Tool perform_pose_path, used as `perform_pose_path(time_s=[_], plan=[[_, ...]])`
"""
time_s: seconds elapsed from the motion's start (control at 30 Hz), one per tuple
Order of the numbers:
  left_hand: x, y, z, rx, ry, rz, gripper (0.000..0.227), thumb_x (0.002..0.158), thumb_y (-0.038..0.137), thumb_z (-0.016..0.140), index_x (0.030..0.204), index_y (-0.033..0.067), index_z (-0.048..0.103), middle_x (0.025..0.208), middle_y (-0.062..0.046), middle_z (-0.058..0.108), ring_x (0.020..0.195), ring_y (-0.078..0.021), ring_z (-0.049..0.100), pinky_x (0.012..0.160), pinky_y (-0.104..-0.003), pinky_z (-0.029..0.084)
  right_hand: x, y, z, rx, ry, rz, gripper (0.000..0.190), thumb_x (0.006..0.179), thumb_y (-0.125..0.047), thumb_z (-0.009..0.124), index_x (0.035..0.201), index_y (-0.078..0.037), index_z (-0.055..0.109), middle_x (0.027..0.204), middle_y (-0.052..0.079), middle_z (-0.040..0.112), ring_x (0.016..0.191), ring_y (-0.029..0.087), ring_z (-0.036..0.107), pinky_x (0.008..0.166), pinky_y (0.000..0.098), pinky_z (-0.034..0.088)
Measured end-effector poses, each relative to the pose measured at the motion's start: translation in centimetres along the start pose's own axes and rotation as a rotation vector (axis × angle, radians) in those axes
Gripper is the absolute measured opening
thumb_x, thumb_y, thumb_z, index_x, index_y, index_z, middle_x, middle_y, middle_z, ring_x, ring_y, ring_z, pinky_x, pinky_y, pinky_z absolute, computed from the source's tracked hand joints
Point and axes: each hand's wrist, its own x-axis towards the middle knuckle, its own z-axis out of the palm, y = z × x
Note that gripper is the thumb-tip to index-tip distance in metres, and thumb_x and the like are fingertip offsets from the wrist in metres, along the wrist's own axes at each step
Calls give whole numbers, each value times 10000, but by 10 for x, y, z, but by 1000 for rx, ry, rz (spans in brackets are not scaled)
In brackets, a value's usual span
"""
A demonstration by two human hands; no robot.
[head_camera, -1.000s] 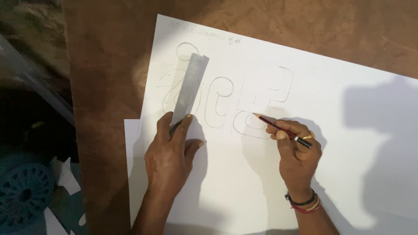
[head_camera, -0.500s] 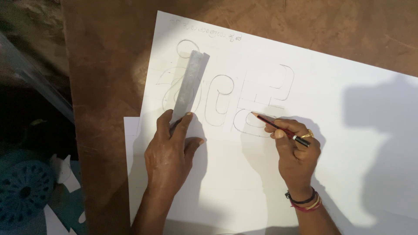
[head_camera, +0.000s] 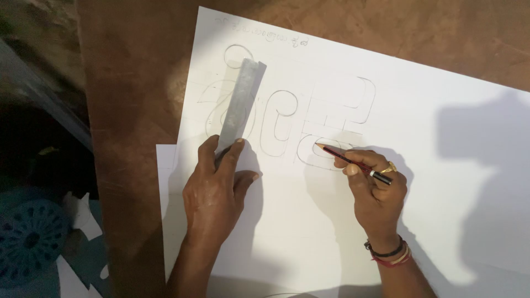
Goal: Drawing and outlining large characters on a sheet of white paper using a pencil and various rulers.
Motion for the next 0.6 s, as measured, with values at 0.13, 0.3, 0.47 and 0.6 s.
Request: perform_pose_path(time_s=[0.13,0.3,0.47,0.6], plan=[[1,1,-1,1,-9,-12,560,767,234,859,1267,65,670,1377,-266,497,981,-323,722,723,-392,609,1,-1,-1,-5,-17,-27,162,1051,-74,622,1168,33,654,1004,120,747,877,136,678,762,255,543],[1,2,-2,-4,-14,-14,550,774,228,856,1267,68,671,1379,-261,496,991,-324,719,737,-404,602,1,-1,-1,0,-34,-51,152,1049,-51,614,1168,37,648,1011,124,742,908,147,692,782,262,549],[1,3,-3,-6,-28,-28,551,781,229,853,1274,67,667,1383,-262,490,993,-322,718,743,-405,600,1,-2,-2,12,-43,-34,151,1029,-2,595,1163,46,647,1005,130,742,920,157,705,791,266,554],[1,3,-2,-8,-24,-28,548,783,229,850,1275,70,668,1386,-260,490,990,-316,720,746,-402,600,0,0,-3,7,-42,-25,155,1020,13,591,1159,50,649,1007,135,739,932,163,712,807,269,560]])
